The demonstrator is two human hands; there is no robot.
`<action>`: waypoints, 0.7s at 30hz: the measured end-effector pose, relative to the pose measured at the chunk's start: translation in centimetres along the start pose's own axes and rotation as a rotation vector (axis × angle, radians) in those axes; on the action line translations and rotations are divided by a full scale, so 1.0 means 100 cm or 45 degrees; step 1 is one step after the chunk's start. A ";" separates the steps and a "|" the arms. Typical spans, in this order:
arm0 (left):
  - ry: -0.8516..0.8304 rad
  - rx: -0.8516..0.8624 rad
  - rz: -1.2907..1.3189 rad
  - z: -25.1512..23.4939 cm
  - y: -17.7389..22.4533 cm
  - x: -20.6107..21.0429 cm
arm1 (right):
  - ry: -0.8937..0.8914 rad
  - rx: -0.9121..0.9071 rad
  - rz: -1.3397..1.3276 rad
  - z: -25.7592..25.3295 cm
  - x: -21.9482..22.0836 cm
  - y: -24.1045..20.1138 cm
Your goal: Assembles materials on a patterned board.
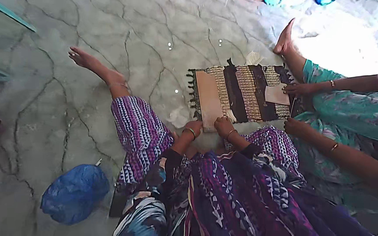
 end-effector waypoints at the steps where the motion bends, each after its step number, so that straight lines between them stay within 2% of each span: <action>1: 0.024 -0.013 0.010 -0.003 -0.005 -0.003 | -0.016 0.035 0.017 0.001 -0.003 0.007; 4: 0.146 -0.061 0.205 -0.005 -0.027 -0.019 | -0.012 0.303 -0.136 0.004 -0.017 0.047; 8: 0.626 0.039 0.803 -0.003 -0.076 -0.028 | 0.039 0.604 -0.600 -0.009 -0.002 0.117; 12: 0.900 -0.117 1.367 0.007 -0.093 -0.054 | 0.065 0.707 -0.737 -0.018 0.008 0.132; 15: 1.096 -0.204 1.650 0.009 -0.111 -0.065 | 0.241 0.700 -0.612 -0.025 -0.012 0.104; 18: 1.273 -0.207 1.851 0.013 -0.122 -0.067 | 0.306 0.333 -0.594 -0.049 -0.034 0.041; 21: 1.247 -0.211 1.813 0.018 -0.116 -0.064 | 0.175 0.038 -0.523 -0.089 -0.038 -0.021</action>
Point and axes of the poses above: each hand's wrist, its own z-axis away from the middle knuckle, its own x-axis out of the palm, y = z × x, the point moved 4 cm from there along -z, towards the middle knuckle, and after that the axes turned 10 degrees about z, right-handed, at the moved point
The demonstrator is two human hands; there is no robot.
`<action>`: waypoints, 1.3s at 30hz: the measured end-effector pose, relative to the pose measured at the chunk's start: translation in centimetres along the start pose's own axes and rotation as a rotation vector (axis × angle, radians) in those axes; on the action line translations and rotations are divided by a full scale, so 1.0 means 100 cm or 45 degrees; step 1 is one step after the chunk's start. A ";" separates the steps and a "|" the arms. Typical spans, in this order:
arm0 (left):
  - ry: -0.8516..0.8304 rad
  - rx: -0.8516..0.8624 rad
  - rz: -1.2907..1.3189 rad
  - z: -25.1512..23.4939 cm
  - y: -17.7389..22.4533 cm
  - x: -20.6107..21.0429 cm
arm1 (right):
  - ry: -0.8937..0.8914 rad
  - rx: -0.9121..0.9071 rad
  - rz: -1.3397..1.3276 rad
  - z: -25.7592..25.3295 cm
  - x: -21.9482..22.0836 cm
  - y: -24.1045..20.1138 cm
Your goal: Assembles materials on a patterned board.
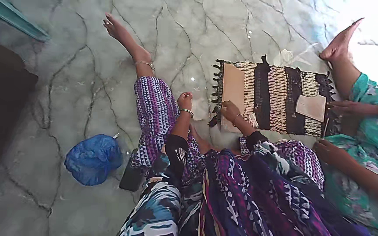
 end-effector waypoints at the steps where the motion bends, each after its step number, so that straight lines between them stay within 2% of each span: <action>1: 0.011 -0.014 -0.021 0.000 -0.001 0.001 | -0.061 -0.024 0.038 -0.009 0.007 -0.021; 5: -0.022 0.006 -0.185 0.011 0.010 0.006 | -0.115 -0.133 0.310 -0.040 0.016 -0.081; 8: -0.034 0.070 -0.128 0.013 0.012 0.008 | -0.156 -0.118 0.426 -0.055 0.018 -0.098; 10: -0.019 0.079 -0.121 0.009 0.011 0.001 | -0.203 -0.070 0.363 -0.058 0.020 -0.098; 12: -0.082 0.097 -0.142 0.000 0.013 -0.003 | -0.216 -0.067 0.139 -0.055 0.012 -0.092; 14: -0.296 0.126 -0.204 -0.002 0.017 0.002 | -0.206 -0.131 -0.104 -0.043 0.002 -0.082; 18: -1.016 0.176 -0.411 0.011 0.015 0.025 | -0.224 -0.287 -0.376 -0.005 -0.019 -0.062; 20: -1.233 0.107 -0.542 0.022 0.005 0.030 | -0.209 -0.319 -0.446 0.015 -0.027 -0.053; 21: -1.268 0.072 -0.621 0.025 0.000 0.030 | -0.192 -0.329 -0.476 0.023 -0.030 -0.048; 26: -1.244 0.021 -0.846 0.036 -0.008 0.027 | -0.152 -0.240 -0.689 0.047 -0.033 -0.023; 35: -1.106 0.015 -0.739 0.037 -0.014 0.027 | -0.156 -0.184 -0.784 0.051 -0.024 -0.013; 39: -1.082 0.036 -0.751 0.038 -0.012 0.029 | -0.030 -0.172 -0.810 0.049 -0.018 -0.021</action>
Point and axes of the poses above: each hand's wrist, its own z-axis away from the middle knuckle, its own x-axis out of the palm, y = z × x, the point moved 4 cm from there along -z, towards the middle knuckle, and after that the axes turned 10 degrees about z, right-handed, at the moved point
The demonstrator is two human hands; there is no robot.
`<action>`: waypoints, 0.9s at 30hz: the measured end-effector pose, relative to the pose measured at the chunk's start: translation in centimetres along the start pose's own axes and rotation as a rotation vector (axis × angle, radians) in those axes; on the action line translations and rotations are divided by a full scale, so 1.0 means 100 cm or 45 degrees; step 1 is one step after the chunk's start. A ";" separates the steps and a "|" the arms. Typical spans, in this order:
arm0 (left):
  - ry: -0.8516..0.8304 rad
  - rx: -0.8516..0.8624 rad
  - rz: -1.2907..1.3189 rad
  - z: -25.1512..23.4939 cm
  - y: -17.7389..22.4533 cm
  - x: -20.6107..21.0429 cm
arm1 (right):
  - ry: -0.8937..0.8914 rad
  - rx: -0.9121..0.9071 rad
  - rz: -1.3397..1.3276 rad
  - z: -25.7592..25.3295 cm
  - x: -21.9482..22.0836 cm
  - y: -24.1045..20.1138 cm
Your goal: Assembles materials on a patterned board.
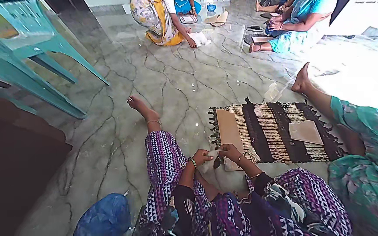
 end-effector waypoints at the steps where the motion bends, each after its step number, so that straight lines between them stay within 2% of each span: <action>1: 0.012 0.001 0.010 0.000 0.000 -0.001 | 0.030 0.007 -0.010 -0.001 0.000 0.000; 7: 0.141 -0.109 -0.132 -0.003 0.004 -0.017 | 0.210 0.097 -0.103 -0.003 -0.027 0.005; 11: 0.504 -0.332 -0.320 0.004 0.007 -0.039 | 0.372 0.247 -0.266 0.009 -0.056 0.015; 14: 0.763 -0.314 -0.304 0.002 0.003 -0.044 | 0.339 0.309 -0.346 0.018 -0.068 0.027; 16: 0.848 -0.322 -0.383 0.000 0.008 -0.034 | 0.282 0.322 -0.371 0.023 -0.070 0.035; 18: 0.912 -0.208 -0.420 0.002 0.024 -0.014 | 0.253 0.343 -0.413 0.027 -0.068 0.043; 19: 0.897 -0.093 -0.380 0.003 0.035 0.000 | 0.244 0.344 -0.436 0.028 -0.066 0.046; 21: 0.722 0.065 -0.221 0.000 0.052 0.031 | 0.208 0.346 -0.459 0.029 -0.059 0.049; 24: 0.398 0.058 0.051 -0.015 0.056 0.068 | 0.132 0.342 -0.428 0.026 -0.051 0.049; 27: 0.312 -0.007 0.043 -0.023 0.054 0.082 | 0.106 0.290 -0.419 0.025 -0.048 0.048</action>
Point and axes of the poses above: each hand's wrist, its own z-axis away from the middle knuckle, its own x-axis out of the palm, y = z × x, the point moved 4 cm from there along -z, towards the middle knuckle, and after that the axes turned 10 degrees about z, right-handed, at the moved point
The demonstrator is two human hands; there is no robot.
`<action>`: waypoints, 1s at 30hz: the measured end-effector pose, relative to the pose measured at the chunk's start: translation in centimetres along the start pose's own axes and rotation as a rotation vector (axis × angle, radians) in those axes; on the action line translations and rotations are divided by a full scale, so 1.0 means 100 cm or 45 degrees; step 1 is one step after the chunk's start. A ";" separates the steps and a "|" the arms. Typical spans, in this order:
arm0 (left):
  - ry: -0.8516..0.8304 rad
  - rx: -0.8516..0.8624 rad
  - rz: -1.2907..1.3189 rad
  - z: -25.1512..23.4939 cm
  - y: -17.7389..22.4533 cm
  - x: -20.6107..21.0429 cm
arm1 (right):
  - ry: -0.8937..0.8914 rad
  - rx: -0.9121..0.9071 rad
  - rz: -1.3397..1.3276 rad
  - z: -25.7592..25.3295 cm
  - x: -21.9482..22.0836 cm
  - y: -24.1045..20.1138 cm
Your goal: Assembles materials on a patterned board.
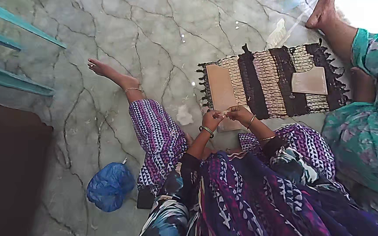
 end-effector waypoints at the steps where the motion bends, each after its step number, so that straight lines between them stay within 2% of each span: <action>1: 0.021 -0.016 0.005 -0.001 -0.002 0.001 | -0.002 -0.006 0.003 0.000 0.001 0.001; 9: 0.087 -0.069 0.191 -0.006 -0.011 -0.003 | 0.051 -0.064 -0.050 -0.013 -0.005 0.009; 13: 0.015 -0.038 0.195 -0.011 -0.018 0.001 | 0.017 -0.035 0.028 -0.013 -0.006 0.010; 17: 0.037 -0.051 0.092 -0.012 -0.013 -0.002 | -0.020 -0.026 0.209 -0.013 -0.004 0.003; 30: 0.025 -0.114 0.038 -0.016 -0.017 0.004 | -0.023 0.014 0.315 -0.022 -0.009 0.014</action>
Point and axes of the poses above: each hand's wrist, its own z-axis away from the middle knuckle, its own x-axis out of the palm, y = z × x, the point moved 4 cm from there along -z, towards the middle knuckle, and after that the axes turned 10 degrees about z, right-handed, at the moved point
